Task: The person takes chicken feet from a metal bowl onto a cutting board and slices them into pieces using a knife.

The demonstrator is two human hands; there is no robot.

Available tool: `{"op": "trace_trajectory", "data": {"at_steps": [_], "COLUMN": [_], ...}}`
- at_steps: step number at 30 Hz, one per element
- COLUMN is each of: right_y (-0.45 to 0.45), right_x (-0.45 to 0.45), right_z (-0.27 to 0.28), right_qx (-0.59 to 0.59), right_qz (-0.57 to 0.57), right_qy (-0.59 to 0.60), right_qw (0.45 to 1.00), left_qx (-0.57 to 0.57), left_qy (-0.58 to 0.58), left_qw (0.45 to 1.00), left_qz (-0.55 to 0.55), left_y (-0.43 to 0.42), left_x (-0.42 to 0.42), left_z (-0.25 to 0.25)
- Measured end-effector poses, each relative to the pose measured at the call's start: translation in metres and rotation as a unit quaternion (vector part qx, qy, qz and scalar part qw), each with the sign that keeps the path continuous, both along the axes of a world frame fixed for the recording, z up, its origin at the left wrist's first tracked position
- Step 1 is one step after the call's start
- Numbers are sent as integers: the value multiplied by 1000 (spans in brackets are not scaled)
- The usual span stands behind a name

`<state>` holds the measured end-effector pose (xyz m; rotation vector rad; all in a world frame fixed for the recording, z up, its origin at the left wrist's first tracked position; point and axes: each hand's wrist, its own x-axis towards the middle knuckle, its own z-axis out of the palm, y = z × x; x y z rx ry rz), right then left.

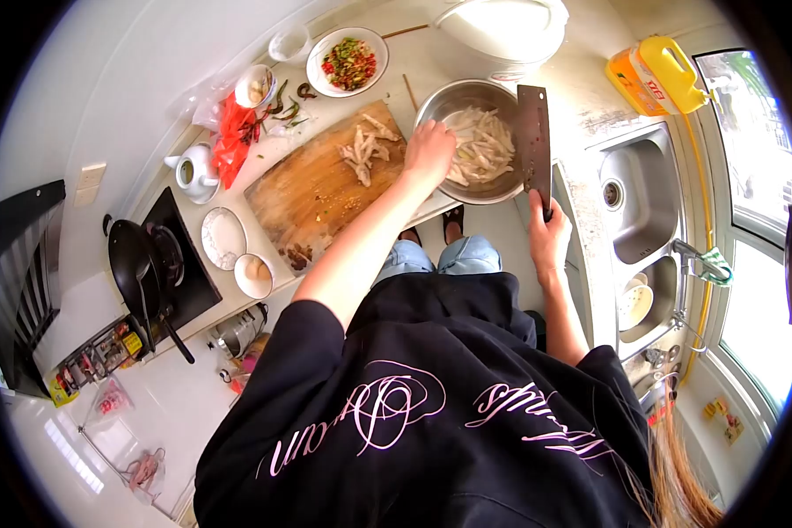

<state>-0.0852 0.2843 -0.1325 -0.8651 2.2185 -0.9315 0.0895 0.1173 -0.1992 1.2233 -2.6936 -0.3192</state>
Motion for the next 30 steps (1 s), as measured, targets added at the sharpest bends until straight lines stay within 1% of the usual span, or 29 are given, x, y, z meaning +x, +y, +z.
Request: {"op": "trace_trajectory", "data": {"at_steps": [1, 3, 4, 8, 11, 12, 13, 15, 16, 18, 19, 20, 21, 22, 23, 24, 25, 27, 30], "right_y": [1, 2, 2, 7, 4, 4, 3, -4, -9, -19, -27, -39, -49, -55, -61, -66, -70, -73, -74], "right_x": [0, 0, 2, 2, 7, 5, 2, 4, 4, 5, 9, 18, 27, 37, 47, 60, 76, 108, 144], "right_z": [-1, 5, 6, -2, 3, -1, -3, -1, 2, 0, 1, 5, 9, 11, 3, 1, 0, -13, -31], "right_qx": [-16, -16, -32, -36, -33, -27, -20, -40, -23, -6, 15, 37, 57, 41, 52, 52, 53, 100, 161], "right_qz": [-4, 2, -6, 8, 10, 15, 24, 26, 35, 58, 87, 124, 154, 204, 255, 300, 345, 404, 460], "right_qy": [14, 5, -11, -18, -11, -17, -25, -21, -19, -12, -27, -41, -54, -22, -15, -6, 2, 28, 78], "right_qw": [1000, 1000, 999, 999, 999, 999, 999, 999, 999, 998, 996, 991, 985, 978, 965, 953, 937, 909, 869], "left_qx": [-5, -13, -6, 101, 100, 136, 155, 198, 206, 212, 215, 162, 135, 91, 40, 31, 81, 19, 70], "left_qy": [-20, -60, -53, -138, -88, -38, 41, 115, 205, 383, 421, 416, 464, 463, 420, 434, 528, 478, 472], "left_qw": [1000, 998, 998, 985, 991, 990, 985, 968, 945, 873, 841, 817, 782, 768, 776, 760, 684, 697, 656], "left_qz": [10, 30, 19, 16, 7, 26, 56, 106, 147, 217, 265, 364, 393, 433, 469, 483, 497, 534, 585], "left_y": [-3, -5, -4, -2, 1, 0, 0, -3, -2, -2, -6, -7, -8, -7, -2, 1, 6, 20, 43], "left_x": [-14, -35, -38, -43, -39, -38, -36, -34, -25, -6, 9, 48, 74, 100, 125, 155, 178, 207, 213], "left_z": [-9, -29, -37, -51, -46, -45, -36, -14, 0, 22, 29, 38, 30, 23, 22, 7, -13, -32, -37]}}
